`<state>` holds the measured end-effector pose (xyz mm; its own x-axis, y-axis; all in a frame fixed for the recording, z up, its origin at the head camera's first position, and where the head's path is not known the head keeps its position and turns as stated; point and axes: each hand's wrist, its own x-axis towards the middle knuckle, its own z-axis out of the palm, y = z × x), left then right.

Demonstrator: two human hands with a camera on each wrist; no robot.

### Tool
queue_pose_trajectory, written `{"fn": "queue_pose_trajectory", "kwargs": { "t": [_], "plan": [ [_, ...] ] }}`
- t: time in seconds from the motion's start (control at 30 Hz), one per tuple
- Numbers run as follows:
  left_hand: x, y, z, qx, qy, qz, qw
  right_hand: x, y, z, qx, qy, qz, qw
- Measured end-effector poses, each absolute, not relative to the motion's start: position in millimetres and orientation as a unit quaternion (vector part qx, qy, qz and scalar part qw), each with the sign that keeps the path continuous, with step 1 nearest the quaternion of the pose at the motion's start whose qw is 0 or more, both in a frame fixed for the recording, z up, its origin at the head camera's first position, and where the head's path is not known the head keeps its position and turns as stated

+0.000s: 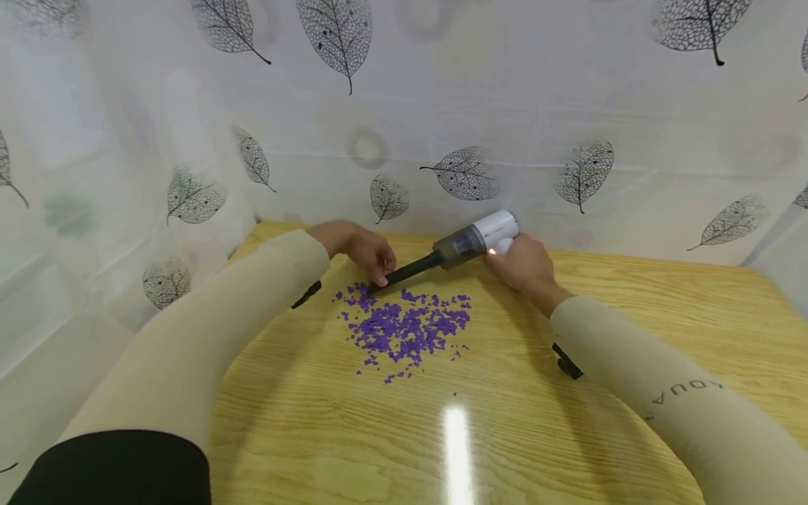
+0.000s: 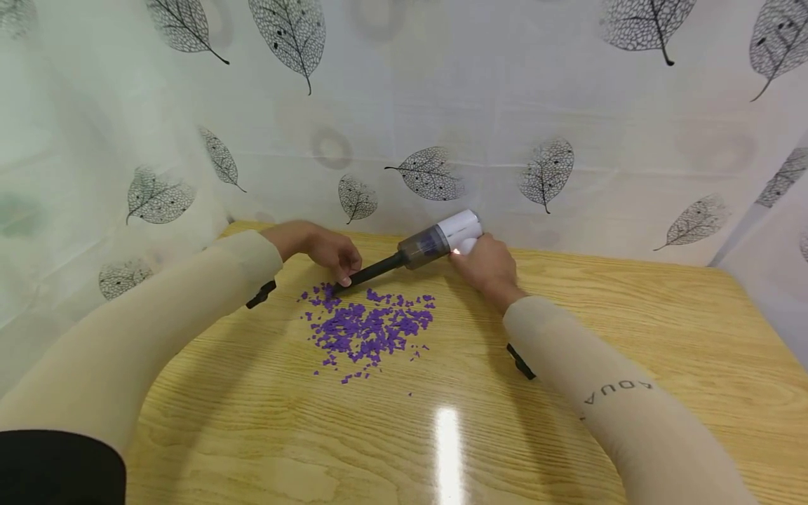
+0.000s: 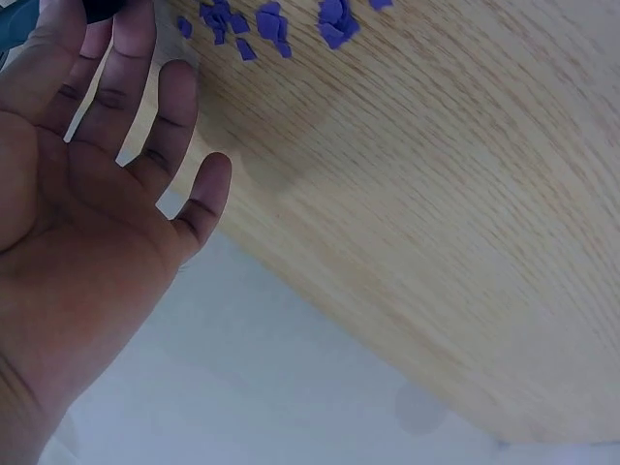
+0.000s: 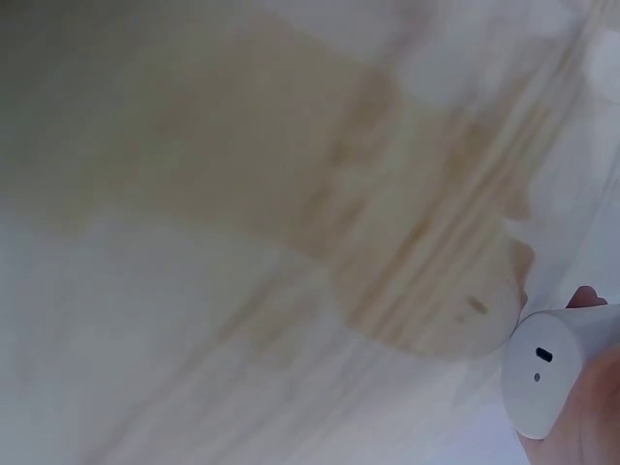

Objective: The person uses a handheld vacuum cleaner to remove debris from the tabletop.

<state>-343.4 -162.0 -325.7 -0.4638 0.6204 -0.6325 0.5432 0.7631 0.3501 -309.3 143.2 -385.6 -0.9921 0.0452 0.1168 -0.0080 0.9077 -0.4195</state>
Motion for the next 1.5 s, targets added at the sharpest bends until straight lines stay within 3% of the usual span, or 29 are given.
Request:
{"fn": "queue_pose_trajectory", "kwargs": {
  "t": [0.97, 1.27, 1.5],
  "plan": [
    [-343.1, -171.0, -326.8, 0.277, 0.845, 0.110, 0.444, -304.9, 139.1, -384.0, -0.019, -0.970, 0.237, 0.056],
    [-343.4, -147.1, -326.6, 0.296, 0.832, 0.113, 0.456, -300.6, 170.4, -384.0, -0.029, -0.971, 0.230, 0.055],
    [-346.1, -132.9, -328.3, 0.347, 0.827, 0.104, 0.429, -299.5, 185.2, -382.8, -0.029, -0.974, 0.218, 0.058]
  ]
}}
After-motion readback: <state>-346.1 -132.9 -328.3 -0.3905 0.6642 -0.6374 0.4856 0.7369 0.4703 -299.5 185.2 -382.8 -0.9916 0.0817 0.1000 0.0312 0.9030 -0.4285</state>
